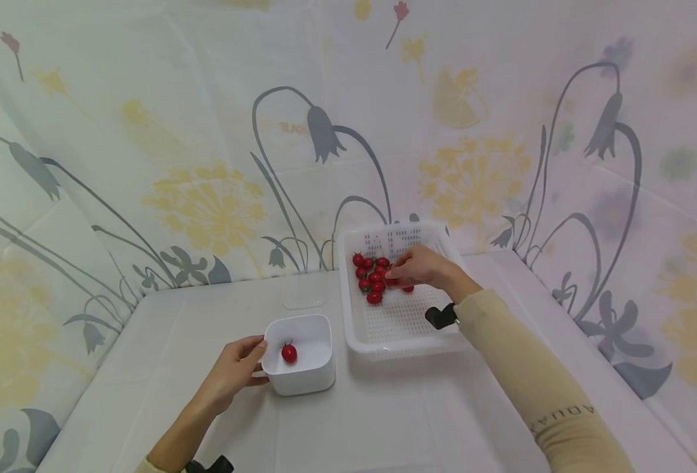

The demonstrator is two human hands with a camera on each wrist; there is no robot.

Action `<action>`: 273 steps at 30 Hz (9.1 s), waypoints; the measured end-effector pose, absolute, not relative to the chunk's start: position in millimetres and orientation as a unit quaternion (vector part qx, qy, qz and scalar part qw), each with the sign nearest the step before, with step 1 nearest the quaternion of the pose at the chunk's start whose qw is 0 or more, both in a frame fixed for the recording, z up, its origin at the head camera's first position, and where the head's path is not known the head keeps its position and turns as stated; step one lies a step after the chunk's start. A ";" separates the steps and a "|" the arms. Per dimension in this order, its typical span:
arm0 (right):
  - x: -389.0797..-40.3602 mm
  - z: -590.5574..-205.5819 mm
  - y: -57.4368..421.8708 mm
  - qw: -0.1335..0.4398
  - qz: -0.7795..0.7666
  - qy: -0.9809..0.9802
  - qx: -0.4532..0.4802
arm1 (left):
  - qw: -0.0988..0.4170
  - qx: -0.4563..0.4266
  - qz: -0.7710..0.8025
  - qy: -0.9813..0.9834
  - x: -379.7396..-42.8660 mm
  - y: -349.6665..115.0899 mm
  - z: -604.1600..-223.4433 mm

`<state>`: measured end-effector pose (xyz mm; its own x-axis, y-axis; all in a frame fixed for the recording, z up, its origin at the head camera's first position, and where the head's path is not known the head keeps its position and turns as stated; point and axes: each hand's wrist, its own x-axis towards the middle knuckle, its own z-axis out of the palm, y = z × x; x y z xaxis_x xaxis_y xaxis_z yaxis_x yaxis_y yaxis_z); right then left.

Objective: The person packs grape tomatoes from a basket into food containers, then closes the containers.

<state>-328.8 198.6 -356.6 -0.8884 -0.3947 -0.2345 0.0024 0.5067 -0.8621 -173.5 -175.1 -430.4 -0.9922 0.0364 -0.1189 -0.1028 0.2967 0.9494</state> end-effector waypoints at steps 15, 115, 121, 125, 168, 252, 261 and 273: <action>-305.5 -344.7 181.5 0.210 -0.498 0.830 -0.141 | 0.059 -0.029 0.588 0.806 -174.8 -175.2 -430.2; -234.9 -418.4 -5.4 0.125 -0.320 0.884 -0.316 | 0.052 -0.024 0.597 0.800 -175.0 -174.9 -432.1; -238.5 -426.1 -10.4 0.122 -0.306 0.892 -0.309 | 0.051 -0.024 0.602 0.797 -174.7 -174.5 -431.2; -238.8 -428.4 -12.6 0.125 -0.302 0.896 -0.302 | 0.050 -0.021 0.600 0.798 -174.6 -174.9 -430.9; -227.8 -332.5 70.1 0.127 -0.335 0.884 -0.302 | 0.061 -0.026 0.584 0.809 -173.7 -174.2 -428.0; -371.5 -405.7 219.3 0.220 -0.378 0.899 -0.017 | 0.060 -0.022 0.590 0.805 -173.5 -174.7 -428.7; -373.0 -407.7 212.1 0.207 -0.345 0.915 -0.024 | 0.059 -0.021 0.590 0.805 -173.4 -175.1 -428.8; -375.4 -412.5 206.1 0.226 -0.337 0.913 -0.051 | 0.061 -0.019 0.588 0.806 -173.9 -173.7 -427.6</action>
<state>-375.4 206.1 -412.5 -0.8930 -0.2455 -0.3772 0.0583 0.7680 -0.6378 -173.9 -173.7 -427.6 -0.9918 0.0418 -0.1210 -0.1025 0.3070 0.9462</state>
